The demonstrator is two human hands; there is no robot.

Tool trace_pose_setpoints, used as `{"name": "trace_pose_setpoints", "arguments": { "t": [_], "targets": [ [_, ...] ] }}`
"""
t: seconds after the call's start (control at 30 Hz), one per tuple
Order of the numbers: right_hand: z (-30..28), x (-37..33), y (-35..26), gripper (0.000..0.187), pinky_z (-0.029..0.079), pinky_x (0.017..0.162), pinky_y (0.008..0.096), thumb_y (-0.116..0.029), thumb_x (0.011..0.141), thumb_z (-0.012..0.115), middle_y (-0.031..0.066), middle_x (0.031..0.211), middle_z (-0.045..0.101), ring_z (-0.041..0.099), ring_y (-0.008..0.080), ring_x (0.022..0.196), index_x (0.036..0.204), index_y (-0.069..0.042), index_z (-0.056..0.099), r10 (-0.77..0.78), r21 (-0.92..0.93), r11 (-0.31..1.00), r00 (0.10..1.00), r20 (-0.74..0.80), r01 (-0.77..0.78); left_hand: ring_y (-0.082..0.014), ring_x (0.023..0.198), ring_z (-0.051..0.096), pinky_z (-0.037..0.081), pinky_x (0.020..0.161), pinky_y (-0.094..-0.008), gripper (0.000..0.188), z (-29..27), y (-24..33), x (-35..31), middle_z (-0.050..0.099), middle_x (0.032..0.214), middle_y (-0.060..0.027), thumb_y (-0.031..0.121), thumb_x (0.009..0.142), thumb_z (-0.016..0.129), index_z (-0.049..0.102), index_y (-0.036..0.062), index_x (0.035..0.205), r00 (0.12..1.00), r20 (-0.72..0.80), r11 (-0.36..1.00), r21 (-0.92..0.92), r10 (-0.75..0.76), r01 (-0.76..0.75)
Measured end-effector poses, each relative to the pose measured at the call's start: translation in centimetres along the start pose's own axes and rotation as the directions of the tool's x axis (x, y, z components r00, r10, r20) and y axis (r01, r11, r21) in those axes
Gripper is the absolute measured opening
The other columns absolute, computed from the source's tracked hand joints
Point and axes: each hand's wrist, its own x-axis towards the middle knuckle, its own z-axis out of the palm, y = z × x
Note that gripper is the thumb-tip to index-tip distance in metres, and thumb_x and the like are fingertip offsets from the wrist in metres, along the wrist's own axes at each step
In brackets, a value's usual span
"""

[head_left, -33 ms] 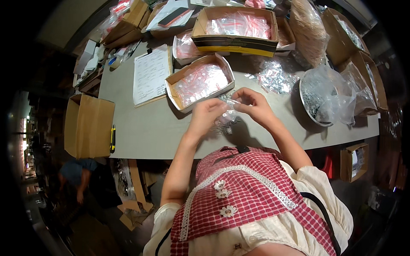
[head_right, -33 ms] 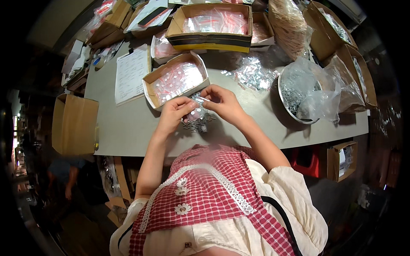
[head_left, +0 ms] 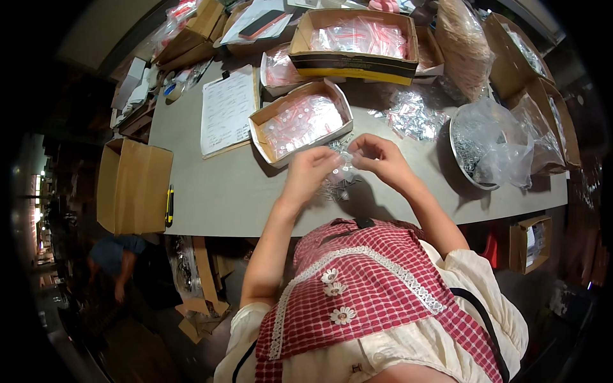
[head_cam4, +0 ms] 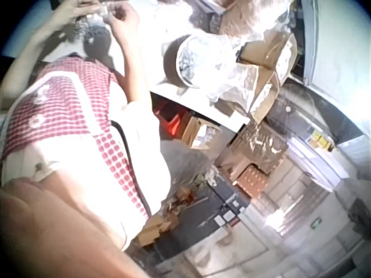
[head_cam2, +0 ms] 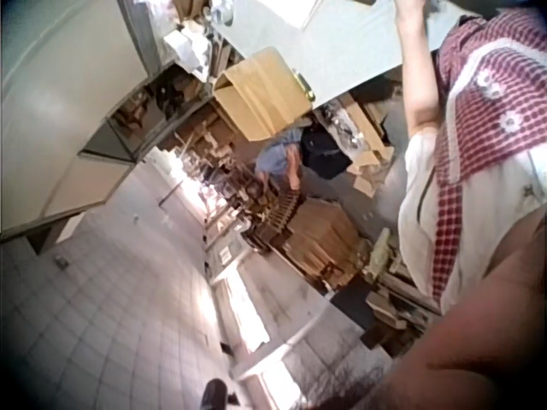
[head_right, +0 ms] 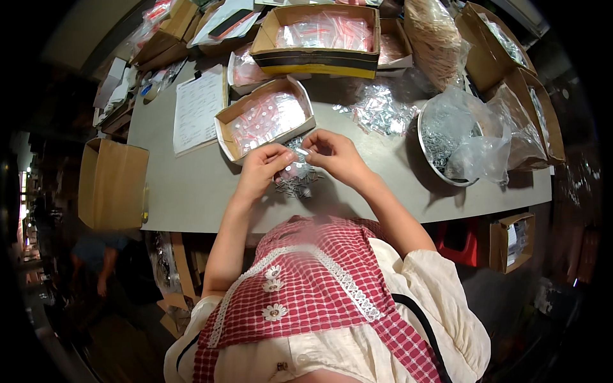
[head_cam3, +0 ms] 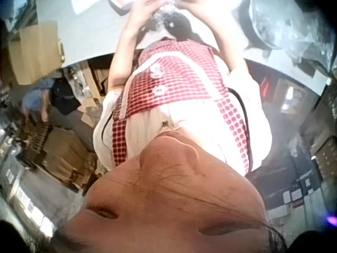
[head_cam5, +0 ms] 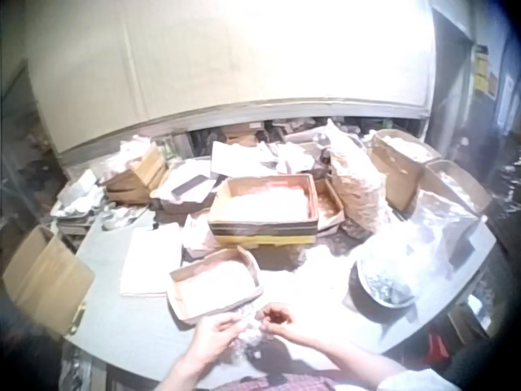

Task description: The person sorts small metal parts on a table, places them into a plastic bag, and then retrieves a cardboard box from a pile to place the bag inside.

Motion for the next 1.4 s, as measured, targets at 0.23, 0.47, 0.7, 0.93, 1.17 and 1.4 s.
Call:
{"name": "trace_pose_setpoints", "arguments": {
  "t": [0.23, 0.47, 0.7, 0.93, 1.17, 1.4],
  "targets": [
    [-0.5, 0.2, -0.1, 0.012, 0.051, 0.069, 0.0274, -0.011, 0.089, 0.064, 0.0041, 0.079, 0.065, 0.064, 0.0135, 0.072, 0.092, 0.0, 0.064, 0.199, -0.039, 0.98, 0.944, 0.264, -0.196, -0.0068, 0.064, 0.053, 0.045, 0.058, -0.025, 0.015, 0.1, -1.7, -1.2, 0.063, 0.076, -0.0007, 0.015, 0.089, 0.066, 0.069, 0.0006, 0.092, 0.974, -0.136, 0.929, 0.349, 0.182, -0.125],
    [-0.7, -0.1, 1.3, 0.013, 0.046, 0.042, 0.0286, -0.007, 0.089, 0.061, 0.008, 0.066, 0.06, 0.059, 0.0175, 0.048, 0.079, -0.003, 0.053, 0.265, 0.006, 0.962, 0.942, 0.206, -0.272, -0.0354, 0.078, 0.066, 0.051, 0.07, -0.0427, 0.017, 0.2, -3.2, 0.1, 0.066, 0.082, -0.0193, 0.016, 0.085, 0.061, 0.07, 0.0033, 0.09, 0.917, -0.168, 0.773, 0.605, 0.361, -0.193],
    [0.3, -0.2, 2.5, 0.023, 0.028, 0.034, 0.0222, -0.014, 0.09, 0.066, 0.0002, 0.06, 0.051, 0.04, 0.0068, 0.04, 0.079, -0.008, 0.048, 0.199, -0.004, 0.98, 0.971, 0.129, -0.2, -0.0344, 0.075, 0.068, 0.053, 0.07, -0.0422, 0.02, -0.5, -4.5, -1.1, 0.07, 0.078, -0.0167, -0.002, 0.075, 0.051, 0.07, 0.0012, 0.081, 0.759, -0.344, 0.746, 0.61, 0.552, -0.266],
    [1.6, -0.4, 2.7, 0.03, 0.023, 0.045, 0.0203, -0.012, 0.084, 0.072, -0.0073, 0.063, 0.045, 0.034, 0.0016, 0.052, 0.073, -0.011, 0.044, 0.1, 0.067, 0.992, 0.989, 0.107, -0.108, -0.0231, 0.056, 0.063, 0.049, 0.058, -0.0363, 0.012, 1.9, -2.9, -2.2, 0.066, 0.062, -0.0116, 0.013, 0.074, 0.066, 0.067, 0.0016, 0.07, 0.893, -0.219, 0.859, 0.434, 0.393, -0.272],
    [1.0, -1.2, 3.0, 0.028, 0.027, 0.048, 0.0203, -0.007, 0.08, 0.072, -0.0035, 0.065, 0.053, 0.04, 0.003, 0.055, 0.072, -0.01, 0.046, 0.093, 0.167, 0.979, 0.987, 0.13, -0.114, -0.0194, 0.054, 0.062, 0.048, 0.055, -0.0349, 0.026, 1.3, -2.1, -2.1, 0.065, 0.059, -0.0099, 0.025, 0.077, 0.069, 0.067, 0.0012, 0.066, 0.952, -0.114, 0.891, 0.397, 0.285, -0.219],
    [1.5, -1.8, 2.3, 0.026, 0.028, 0.047, 0.0195, -0.006, 0.077, 0.073, 0.0023, 0.067, 0.062, 0.044, 0.0028, 0.053, 0.07, -0.01, 0.048, 0.166, 0.126, 0.973, 0.969, 0.185, -0.191, -0.017, 0.053, 0.06, 0.046, 0.053, -0.0344, 0.028, 1.7, -3.3, -1.3, 0.066, 0.061, -0.0098, 0.028, 0.08, 0.067, 0.07, 0.0012, 0.071, 0.961, 0.056, 0.909, 0.315, 0.269, -0.273]
  ]
}}
